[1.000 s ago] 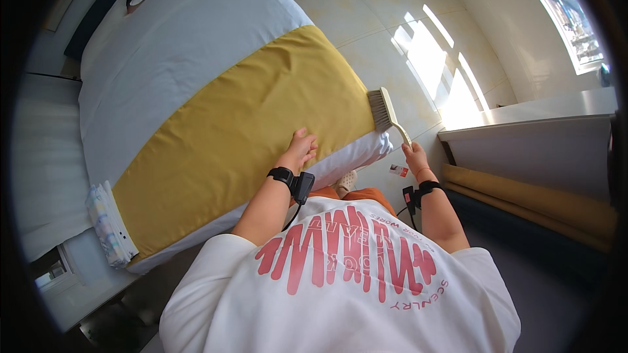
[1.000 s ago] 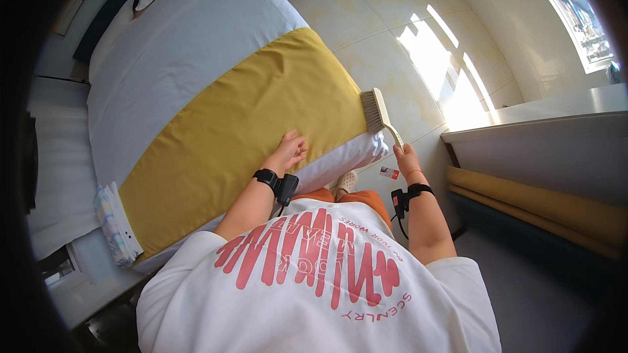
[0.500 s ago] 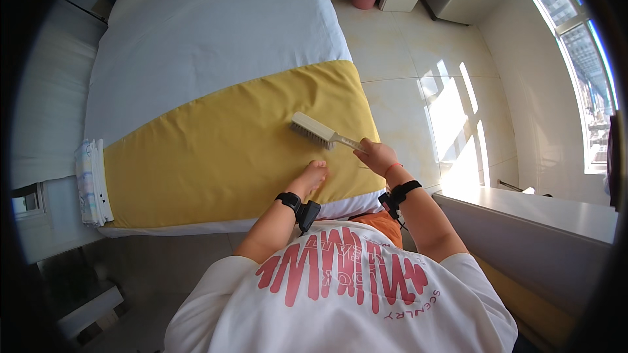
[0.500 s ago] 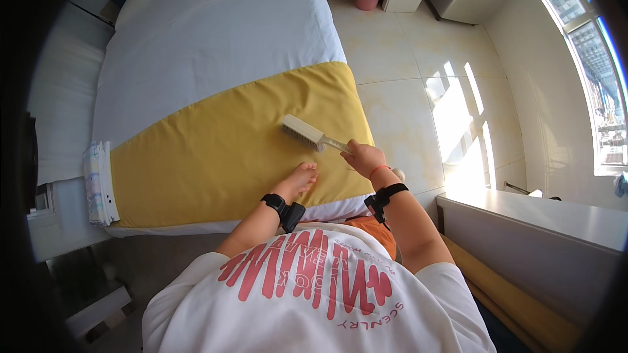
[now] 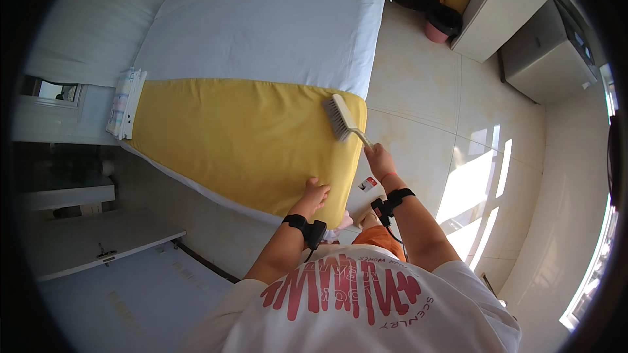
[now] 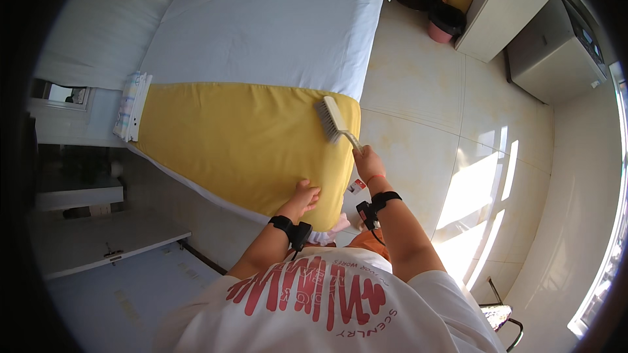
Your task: The person brushes the surface of a bed runner, wipes a side table and washing machine with a cloth, and then cleans the windowsill, a chair, and a wardrobe door.
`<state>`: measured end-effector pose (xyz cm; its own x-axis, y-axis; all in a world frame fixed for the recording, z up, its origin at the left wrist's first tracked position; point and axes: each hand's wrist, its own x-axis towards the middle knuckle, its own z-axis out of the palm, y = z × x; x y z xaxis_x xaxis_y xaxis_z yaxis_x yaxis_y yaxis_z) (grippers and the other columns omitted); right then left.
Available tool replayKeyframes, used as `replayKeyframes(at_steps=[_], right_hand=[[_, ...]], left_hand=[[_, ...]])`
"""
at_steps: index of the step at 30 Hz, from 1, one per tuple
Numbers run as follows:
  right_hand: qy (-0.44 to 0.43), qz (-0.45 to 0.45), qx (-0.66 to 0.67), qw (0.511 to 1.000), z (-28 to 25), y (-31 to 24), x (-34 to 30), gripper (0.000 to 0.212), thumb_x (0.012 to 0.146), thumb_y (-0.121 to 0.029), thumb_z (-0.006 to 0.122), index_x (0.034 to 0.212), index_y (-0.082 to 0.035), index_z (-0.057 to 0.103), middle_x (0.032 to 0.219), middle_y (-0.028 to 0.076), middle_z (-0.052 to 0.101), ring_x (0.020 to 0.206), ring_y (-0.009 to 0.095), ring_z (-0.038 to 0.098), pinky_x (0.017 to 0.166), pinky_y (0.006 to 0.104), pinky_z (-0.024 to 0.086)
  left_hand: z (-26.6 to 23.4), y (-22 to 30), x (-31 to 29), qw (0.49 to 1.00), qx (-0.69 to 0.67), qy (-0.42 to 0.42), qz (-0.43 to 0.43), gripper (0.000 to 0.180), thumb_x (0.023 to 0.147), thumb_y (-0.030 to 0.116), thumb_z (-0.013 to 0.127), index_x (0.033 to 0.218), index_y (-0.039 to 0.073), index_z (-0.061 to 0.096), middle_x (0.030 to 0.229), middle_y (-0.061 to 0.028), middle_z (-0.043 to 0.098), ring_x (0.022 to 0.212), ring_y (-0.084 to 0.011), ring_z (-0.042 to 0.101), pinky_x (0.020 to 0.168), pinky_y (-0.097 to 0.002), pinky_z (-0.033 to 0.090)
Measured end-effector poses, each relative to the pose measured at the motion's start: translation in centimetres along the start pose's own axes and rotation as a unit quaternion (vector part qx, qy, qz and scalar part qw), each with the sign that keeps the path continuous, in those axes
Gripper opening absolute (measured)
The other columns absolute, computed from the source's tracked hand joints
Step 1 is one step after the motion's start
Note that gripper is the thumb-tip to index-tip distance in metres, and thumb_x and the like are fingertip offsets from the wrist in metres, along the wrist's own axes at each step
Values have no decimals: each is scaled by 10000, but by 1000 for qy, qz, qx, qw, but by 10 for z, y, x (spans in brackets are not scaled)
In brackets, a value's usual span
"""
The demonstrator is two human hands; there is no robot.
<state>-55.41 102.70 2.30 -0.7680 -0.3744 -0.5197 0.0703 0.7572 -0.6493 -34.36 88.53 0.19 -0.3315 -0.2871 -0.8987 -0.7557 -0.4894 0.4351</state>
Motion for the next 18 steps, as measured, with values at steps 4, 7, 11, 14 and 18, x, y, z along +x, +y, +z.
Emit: replayKeyframes(at_steps=[4,7,11,14,18], right_hand=[[11,-64,-51,997,-29,-13,1,377,894,-390,464,1038,-43,443,875,218,633,838,414,590,709,497,458],[-93,-148,-136,975,-38,-28,1,336,892,-359,464,989,-38,440,863,220,633,818,403,599,712,491,461],[-126,-180,-181,959,-50,-24,25,330,892,-351,466,957,-28,466,851,213,637,800,392,609,706,477,472],[-60,-163,-166,971,-70,-34,45,330,873,-327,509,962,-15,448,830,246,625,780,424,597,675,485,469],[-178,-321,-109,924,-88,-64,78,428,843,-296,554,1157,-30,437,939,216,632,883,384,609,746,425,488]], left_hand=[[15,8,-2,999,-40,20,19,364,831,319,571,1121,112,494,943,7,494,865,-139,468,817,-380,407],[56,48,-9,988,-136,4,70,366,882,411,530,1105,121,520,993,1,520,926,-138,476,834,-364,409],[104,107,-6,970,-185,-73,140,383,914,452,481,1113,127,527,1047,-2,534,961,-141,487,842,-342,415],[124,152,-4,971,-176,-98,132,355,930,437,456,1087,128,528,1033,-3,546,970,-142,493,851,-331,418],[136,207,19,936,-280,-94,191,217,931,293,480,1038,105,488,983,-46,546,892,-160,529,790,-364,466]])
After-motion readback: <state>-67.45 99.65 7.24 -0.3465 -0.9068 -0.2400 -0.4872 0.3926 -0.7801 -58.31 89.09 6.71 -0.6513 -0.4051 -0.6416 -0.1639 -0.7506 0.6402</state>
